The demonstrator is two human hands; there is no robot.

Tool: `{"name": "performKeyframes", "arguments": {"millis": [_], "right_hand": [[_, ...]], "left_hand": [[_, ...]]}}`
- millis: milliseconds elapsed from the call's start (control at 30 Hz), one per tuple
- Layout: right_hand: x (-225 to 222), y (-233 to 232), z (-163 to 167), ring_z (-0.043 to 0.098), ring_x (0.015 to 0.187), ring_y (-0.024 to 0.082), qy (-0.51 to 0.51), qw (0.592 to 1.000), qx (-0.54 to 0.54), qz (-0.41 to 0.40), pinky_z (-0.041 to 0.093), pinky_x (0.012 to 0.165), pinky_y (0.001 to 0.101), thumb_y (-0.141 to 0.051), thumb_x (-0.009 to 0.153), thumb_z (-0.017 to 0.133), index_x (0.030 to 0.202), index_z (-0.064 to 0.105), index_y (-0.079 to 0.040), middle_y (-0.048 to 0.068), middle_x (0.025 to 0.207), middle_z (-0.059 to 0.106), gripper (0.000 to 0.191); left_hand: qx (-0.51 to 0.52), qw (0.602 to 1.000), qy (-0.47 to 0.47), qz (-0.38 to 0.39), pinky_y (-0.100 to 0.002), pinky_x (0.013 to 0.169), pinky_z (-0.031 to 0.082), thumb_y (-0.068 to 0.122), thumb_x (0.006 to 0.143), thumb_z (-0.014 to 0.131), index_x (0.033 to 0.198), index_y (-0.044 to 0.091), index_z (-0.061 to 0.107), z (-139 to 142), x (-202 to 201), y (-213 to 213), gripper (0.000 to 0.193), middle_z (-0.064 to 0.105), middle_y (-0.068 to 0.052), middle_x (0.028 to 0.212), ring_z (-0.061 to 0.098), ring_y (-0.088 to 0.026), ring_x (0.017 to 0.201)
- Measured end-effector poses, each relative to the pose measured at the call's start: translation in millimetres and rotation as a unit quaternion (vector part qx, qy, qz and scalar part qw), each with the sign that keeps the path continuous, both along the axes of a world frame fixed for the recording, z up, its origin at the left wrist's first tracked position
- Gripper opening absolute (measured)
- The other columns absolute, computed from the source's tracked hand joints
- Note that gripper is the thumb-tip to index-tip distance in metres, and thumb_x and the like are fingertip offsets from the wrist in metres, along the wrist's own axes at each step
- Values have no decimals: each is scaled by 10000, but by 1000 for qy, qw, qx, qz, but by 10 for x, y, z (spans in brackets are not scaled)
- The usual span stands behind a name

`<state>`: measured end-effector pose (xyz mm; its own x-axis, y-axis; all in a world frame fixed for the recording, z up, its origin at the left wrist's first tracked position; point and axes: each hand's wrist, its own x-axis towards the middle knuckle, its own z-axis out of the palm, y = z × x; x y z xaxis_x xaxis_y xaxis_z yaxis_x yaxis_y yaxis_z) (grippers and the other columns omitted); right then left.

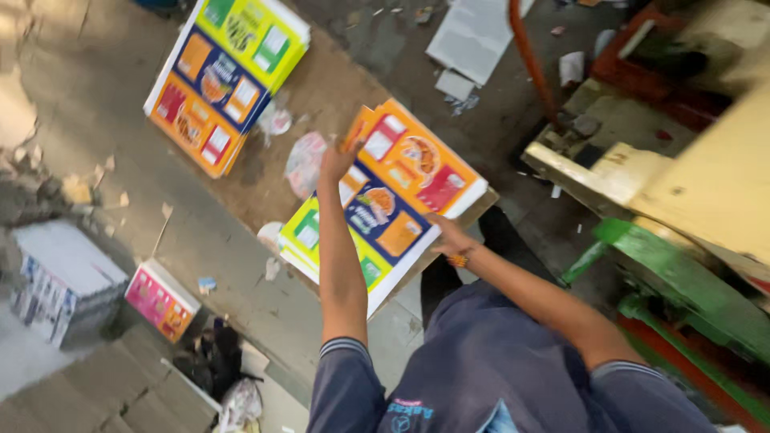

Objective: The person repeatedly picks up a stack of printed sheets from a table and places them onto a nearby machine. The action is performed continuously in a repetitive loop.

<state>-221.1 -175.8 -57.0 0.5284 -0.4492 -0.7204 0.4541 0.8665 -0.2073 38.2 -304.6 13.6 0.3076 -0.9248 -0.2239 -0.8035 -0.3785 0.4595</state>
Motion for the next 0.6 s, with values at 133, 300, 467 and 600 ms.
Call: {"name": "performKeyframes", "arguments": {"millis": [133,300,467,600], "right_hand": [[-213,-134,336,430,1415,317,106,991,-68,51,342,1159,567,-349,900,821,1517,326,-103,114,1503,458,828],[-1764,310,1823,378,1461,352,293,786,-543,48,336,1163,452,-356,926,776,1542,313,-24,192,1572,389,839],[-4556,-596,2055,193,1493,487,819,375,-410,-143,257,1177,620,-539,883,773,1618,162,40,311,1624,223,1118],[-5829,-1252,915,393,1317,540,870,481,-109,22,367,1020,643,-603,858,839,1523,328,98,375,1440,430,1094]], "left_hand": [[93,990,-88,-57,-538,951,501,689,796,745,1203,4,659,-113,-413,-158,802,668,-304,1193,633,-468,1131],[-320,945,-67,-7,-520,1121,426,381,997,759,1393,-82,535,-12,-794,413,649,579,-298,1405,544,-455,1317],[-328,941,-61,-49,-489,1059,466,209,960,744,1278,-12,628,39,-1899,1334,404,667,-179,1277,617,-361,1221],[-285,949,4,-136,-481,1076,438,109,880,762,1213,21,654,-25,-2569,1820,361,678,-164,1277,607,-363,1254]]}}
